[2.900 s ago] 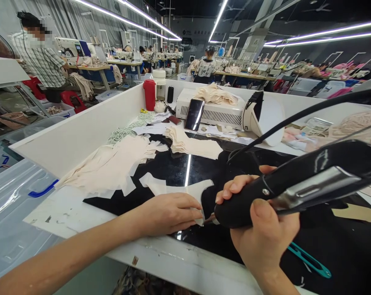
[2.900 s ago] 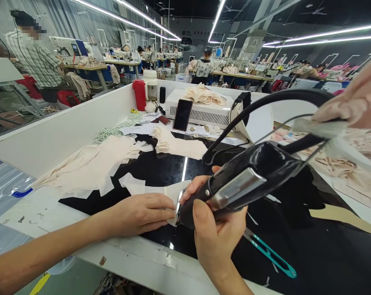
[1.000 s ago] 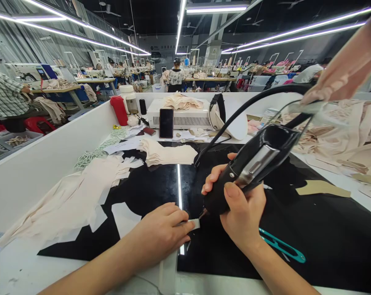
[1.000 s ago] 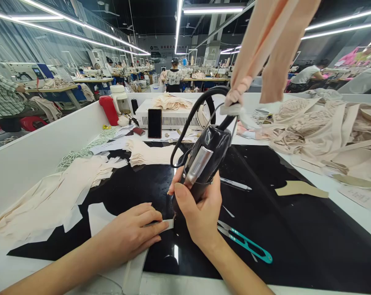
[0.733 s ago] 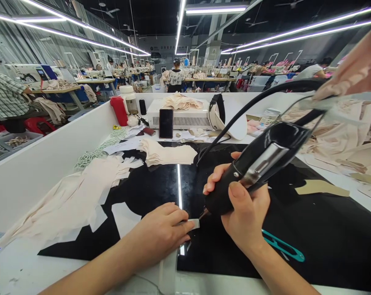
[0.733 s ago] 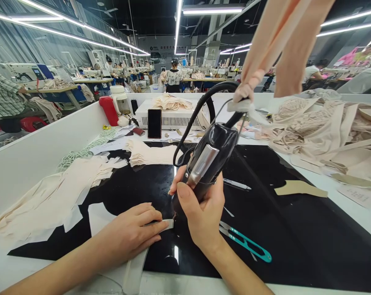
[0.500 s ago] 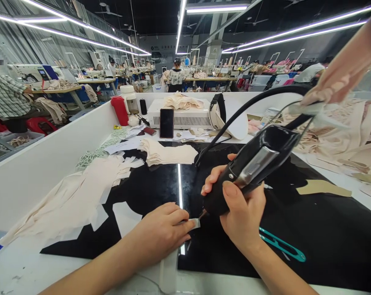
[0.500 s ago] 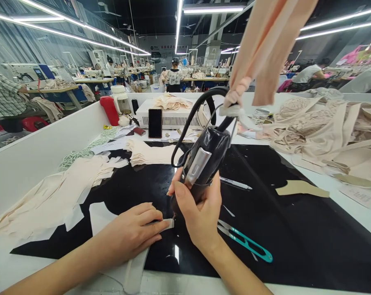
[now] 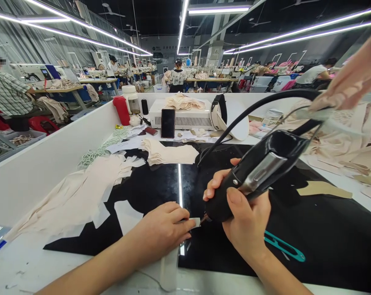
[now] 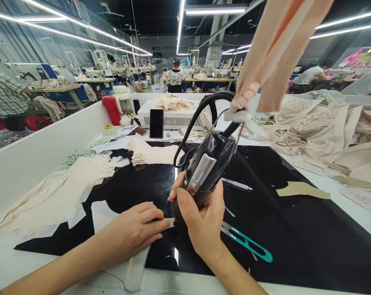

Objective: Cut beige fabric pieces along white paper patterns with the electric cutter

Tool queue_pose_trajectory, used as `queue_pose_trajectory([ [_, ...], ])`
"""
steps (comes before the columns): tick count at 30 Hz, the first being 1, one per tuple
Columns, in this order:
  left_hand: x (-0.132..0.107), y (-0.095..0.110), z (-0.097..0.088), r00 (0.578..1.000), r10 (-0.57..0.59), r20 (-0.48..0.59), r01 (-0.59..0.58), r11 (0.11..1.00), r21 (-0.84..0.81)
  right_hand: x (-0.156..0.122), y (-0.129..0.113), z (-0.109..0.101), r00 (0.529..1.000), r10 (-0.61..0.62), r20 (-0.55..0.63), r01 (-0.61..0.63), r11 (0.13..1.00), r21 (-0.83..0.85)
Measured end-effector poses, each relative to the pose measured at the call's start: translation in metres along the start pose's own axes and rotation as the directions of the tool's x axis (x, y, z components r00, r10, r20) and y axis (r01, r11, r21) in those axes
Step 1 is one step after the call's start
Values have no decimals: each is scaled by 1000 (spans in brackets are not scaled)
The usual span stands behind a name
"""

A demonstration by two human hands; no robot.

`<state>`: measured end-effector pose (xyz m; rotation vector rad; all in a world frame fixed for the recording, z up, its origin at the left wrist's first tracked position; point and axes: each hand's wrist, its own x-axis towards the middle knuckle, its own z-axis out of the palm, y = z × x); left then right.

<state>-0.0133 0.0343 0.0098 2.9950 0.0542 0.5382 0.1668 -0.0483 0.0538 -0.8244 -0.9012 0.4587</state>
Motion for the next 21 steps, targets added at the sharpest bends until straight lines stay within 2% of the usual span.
queue_pose_trajectory([
  [9, -12, 2, -10, 1000, -9, -19, 8, 998, -62, 2, -4, -7, 1000, -5, -19, 5, 1000, 7],
  [14, -20, 6, -10, 998, -61, -28, 58, 995, -85, 3, -6, -8, 999, -14, -45, 14, 1000, -7],
  [21, -19, 9, -5, 993, -56, -108, 48, 996, -74, 7, -9, -6, 997, -20, -78, 20, 1000, 4],
])
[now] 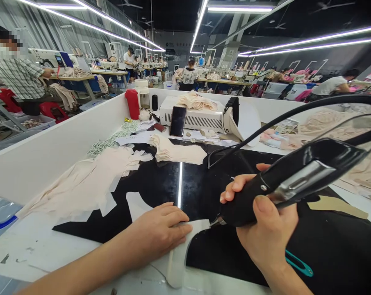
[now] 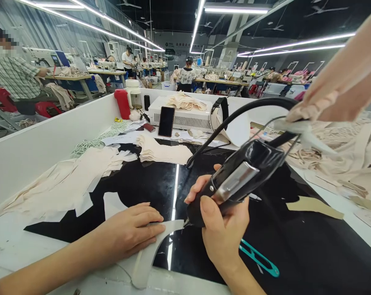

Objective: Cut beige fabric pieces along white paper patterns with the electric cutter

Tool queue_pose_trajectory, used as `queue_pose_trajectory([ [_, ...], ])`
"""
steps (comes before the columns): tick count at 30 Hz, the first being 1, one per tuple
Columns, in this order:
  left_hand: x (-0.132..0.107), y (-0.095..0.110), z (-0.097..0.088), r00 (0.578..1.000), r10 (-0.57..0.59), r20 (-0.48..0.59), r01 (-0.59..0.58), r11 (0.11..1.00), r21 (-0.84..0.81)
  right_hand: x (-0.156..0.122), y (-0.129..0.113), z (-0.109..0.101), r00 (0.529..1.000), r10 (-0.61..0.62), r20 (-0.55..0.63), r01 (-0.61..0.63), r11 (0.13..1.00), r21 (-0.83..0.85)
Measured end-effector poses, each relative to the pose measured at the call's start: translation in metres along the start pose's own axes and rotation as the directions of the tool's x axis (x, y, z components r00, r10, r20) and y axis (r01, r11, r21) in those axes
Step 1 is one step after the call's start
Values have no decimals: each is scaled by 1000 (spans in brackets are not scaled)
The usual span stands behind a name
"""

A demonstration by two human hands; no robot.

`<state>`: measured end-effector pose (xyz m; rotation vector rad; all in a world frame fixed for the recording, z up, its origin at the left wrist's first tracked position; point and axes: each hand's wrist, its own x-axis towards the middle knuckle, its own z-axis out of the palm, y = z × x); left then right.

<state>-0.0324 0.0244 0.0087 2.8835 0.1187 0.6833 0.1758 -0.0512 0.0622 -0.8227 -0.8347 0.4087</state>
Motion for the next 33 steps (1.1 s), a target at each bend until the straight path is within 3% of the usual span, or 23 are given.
queue_pose_trajectory([
  [11, 3, 0, 2, 1000, 4, -23, -5, 1000, -31, 1, 7, 21, 998, 38, 42, -40, 998, 46],
  [33, 1, 0, 1, 1000, -17, -24, 16, 998, -57, 4, 4, 12, 1000, 19, 22, -20, 999, 34],
])
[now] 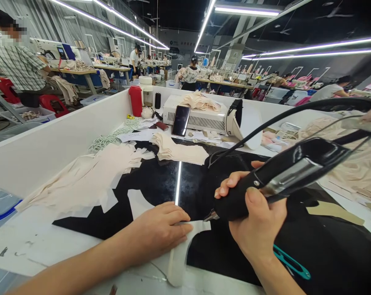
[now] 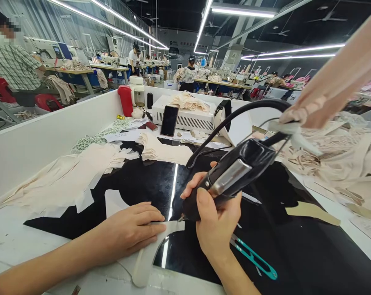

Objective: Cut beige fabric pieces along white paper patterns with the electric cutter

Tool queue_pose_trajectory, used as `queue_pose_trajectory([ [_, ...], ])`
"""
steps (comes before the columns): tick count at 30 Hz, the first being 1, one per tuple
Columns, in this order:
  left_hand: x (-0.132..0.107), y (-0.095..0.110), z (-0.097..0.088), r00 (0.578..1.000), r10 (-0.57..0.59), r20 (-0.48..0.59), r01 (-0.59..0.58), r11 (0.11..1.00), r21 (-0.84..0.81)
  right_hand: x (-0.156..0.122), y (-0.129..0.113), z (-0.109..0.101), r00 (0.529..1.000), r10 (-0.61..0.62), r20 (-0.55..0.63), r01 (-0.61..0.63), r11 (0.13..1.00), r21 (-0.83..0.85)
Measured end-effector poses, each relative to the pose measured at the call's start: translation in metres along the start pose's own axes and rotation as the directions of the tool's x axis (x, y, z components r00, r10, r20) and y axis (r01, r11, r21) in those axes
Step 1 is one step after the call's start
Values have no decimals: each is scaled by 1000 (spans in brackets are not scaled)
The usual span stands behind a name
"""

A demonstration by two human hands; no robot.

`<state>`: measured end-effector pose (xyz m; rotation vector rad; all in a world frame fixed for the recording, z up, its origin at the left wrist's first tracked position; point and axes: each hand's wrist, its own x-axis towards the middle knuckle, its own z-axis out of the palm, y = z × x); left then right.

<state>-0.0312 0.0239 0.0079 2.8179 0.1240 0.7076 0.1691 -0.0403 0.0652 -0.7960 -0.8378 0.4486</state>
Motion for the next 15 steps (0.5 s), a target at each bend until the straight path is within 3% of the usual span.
queue_pose_trajectory([
  [15, 0, -2, 2, 1000, 12, -13, -11, 1000, 14, -16, -6, 5, 998, 52, 28, -53, 998, 46],
])
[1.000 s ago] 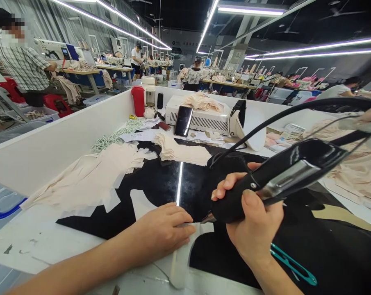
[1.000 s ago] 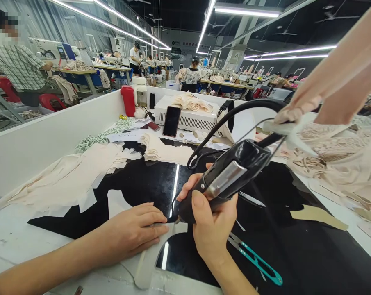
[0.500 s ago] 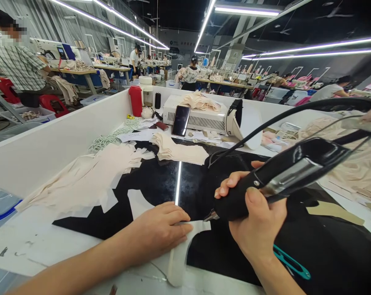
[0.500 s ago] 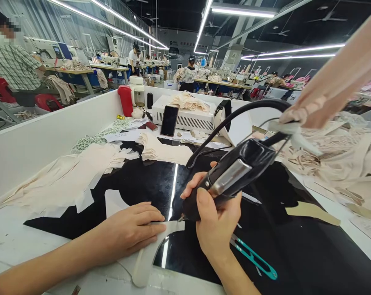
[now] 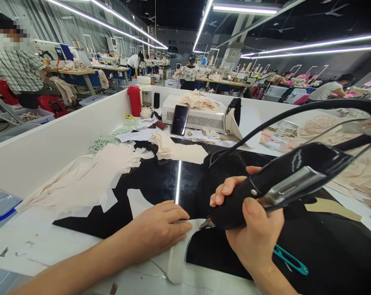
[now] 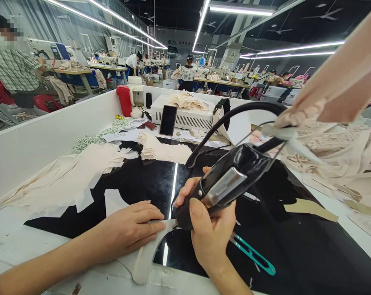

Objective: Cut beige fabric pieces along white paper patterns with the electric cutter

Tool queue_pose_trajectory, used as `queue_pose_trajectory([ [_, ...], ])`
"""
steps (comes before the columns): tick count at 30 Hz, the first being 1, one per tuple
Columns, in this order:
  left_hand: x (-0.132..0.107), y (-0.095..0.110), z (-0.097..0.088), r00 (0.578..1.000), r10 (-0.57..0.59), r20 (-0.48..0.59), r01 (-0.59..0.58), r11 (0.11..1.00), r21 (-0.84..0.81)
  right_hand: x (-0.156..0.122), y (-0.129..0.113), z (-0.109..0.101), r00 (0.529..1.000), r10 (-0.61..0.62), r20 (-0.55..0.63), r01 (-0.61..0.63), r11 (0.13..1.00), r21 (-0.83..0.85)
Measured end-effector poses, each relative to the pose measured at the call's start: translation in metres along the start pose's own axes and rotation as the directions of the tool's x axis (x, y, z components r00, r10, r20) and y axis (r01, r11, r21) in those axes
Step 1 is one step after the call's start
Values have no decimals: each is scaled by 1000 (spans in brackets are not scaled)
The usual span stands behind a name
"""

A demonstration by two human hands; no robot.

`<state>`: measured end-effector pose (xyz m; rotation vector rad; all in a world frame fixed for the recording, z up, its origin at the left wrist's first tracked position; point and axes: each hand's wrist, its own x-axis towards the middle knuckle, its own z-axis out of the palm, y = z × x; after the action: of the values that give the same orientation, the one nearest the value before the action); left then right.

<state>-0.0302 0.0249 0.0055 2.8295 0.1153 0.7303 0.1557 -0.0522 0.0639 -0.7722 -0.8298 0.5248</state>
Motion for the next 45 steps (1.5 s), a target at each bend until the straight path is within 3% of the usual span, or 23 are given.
queue_pose_trajectory([
  [17, -1, 0, -1, 1000, 7, -13, -7, 1000, -2, 6, -5, -8, 997, -73, -36, 72, 997, -29],
  [23, -1, -1, 0, 1000, -6, 19, 6, 1000, -5, 4, -3, -7, 998, -44, -41, 42, 998, -56],
  [28, -4, 3, -4, 1000, -11, 8, 10, 998, 66, 2, -4, -8, 997, -64, -47, 60, 995, -75],
  [32, -6, 14, -11, 992, -89, 92, 76, 987, 140, -3, -5, -11, 995, -81, -60, 74, 991, -114],
  [37, -11, 22, -5, 968, -195, 161, 183, 980, 82, -12, -9, -14, 995, -72, -70, 62, 989, -131],
  [45, -7, 23, -11, 947, -233, 220, 231, 972, 39, -23, -12, -13, 991, -98, -87, 85, 985, -152],
])
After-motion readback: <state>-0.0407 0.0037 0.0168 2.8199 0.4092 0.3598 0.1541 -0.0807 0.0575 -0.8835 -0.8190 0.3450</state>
